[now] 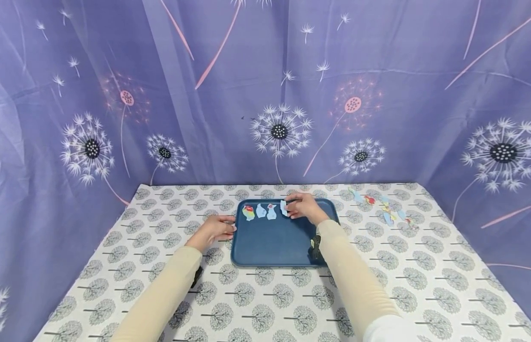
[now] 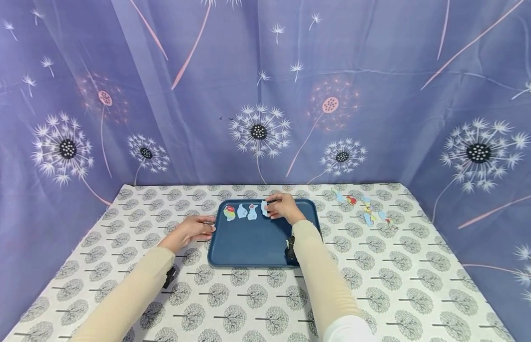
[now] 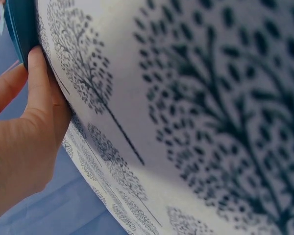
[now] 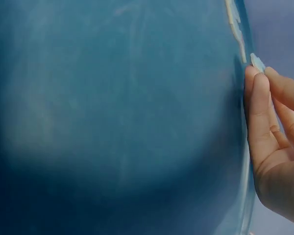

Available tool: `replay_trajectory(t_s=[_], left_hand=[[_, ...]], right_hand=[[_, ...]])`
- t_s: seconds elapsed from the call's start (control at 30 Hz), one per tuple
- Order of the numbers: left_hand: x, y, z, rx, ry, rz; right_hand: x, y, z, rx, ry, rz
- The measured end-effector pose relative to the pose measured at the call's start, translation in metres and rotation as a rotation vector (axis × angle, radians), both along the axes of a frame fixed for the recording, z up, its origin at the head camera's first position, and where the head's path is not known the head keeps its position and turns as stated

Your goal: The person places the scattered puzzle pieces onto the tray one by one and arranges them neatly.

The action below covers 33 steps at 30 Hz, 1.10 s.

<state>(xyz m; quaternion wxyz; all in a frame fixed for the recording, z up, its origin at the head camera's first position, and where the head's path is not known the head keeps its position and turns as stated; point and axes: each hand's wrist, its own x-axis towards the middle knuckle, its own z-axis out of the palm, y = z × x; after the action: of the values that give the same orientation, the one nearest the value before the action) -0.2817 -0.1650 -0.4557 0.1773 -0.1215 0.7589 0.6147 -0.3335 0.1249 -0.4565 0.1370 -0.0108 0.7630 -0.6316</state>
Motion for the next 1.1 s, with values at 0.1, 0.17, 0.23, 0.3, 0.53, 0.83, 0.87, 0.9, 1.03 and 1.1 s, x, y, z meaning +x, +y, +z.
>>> replay_trajectory(t_s=[0.1,0.17,0.23,0.3,0.53,0.83,0.87,0.9,1.03,1.1], left_hand=[[0.000,0.000,0.000,0.004,0.003,-0.002],[-0.001,0.000,0.001,0.008,0.005,0.001],[-0.001,0.001,0.002,0.010,0.006,0.002],[-0.001,0.001,0.003,0.014,0.006,0.002],[-0.001,0.001,0.000,0.008,0.002,0.003],[0.000,0.002,0.003,0.005,-0.004,0.001],[0.000,0.002,0.003,0.008,-0.003,0.002],[0.000,0.002,0.003,0.009,-0.004,0.000],[0.001,0.001,0.003,0.014,-0.006,-0.004],[0.001,0.001,0.003,0.018,-0.005,-0.005]], right_hand=[[0.000,-0.003,-0.002,0.037,-0.009,-0.018],[-0.001,-0.004,-0.002,0.065,-0.003,-0.021],[-0.001,-0.006,-0.001,0.090,0.011,-0.017],[-0.002,-0.007,-0.002,0.110,0.024,-0.015],[-0.004,-0.010,-0.003,0.174,0.038,-0.031],[-0.009,-0.017,0.000,0.216,0.061,-0.070],[-0.009,-0.017,-0.001,0.230,0.066,-0.074],[-0.010,-0.018,-0.001,0.240,0.067,-0.078],[-0.011,-0.018,-0.002,0.247,0.059,-0.079],[-0.010,-0.017,-0.002,0.239,0.057,-0.077]])
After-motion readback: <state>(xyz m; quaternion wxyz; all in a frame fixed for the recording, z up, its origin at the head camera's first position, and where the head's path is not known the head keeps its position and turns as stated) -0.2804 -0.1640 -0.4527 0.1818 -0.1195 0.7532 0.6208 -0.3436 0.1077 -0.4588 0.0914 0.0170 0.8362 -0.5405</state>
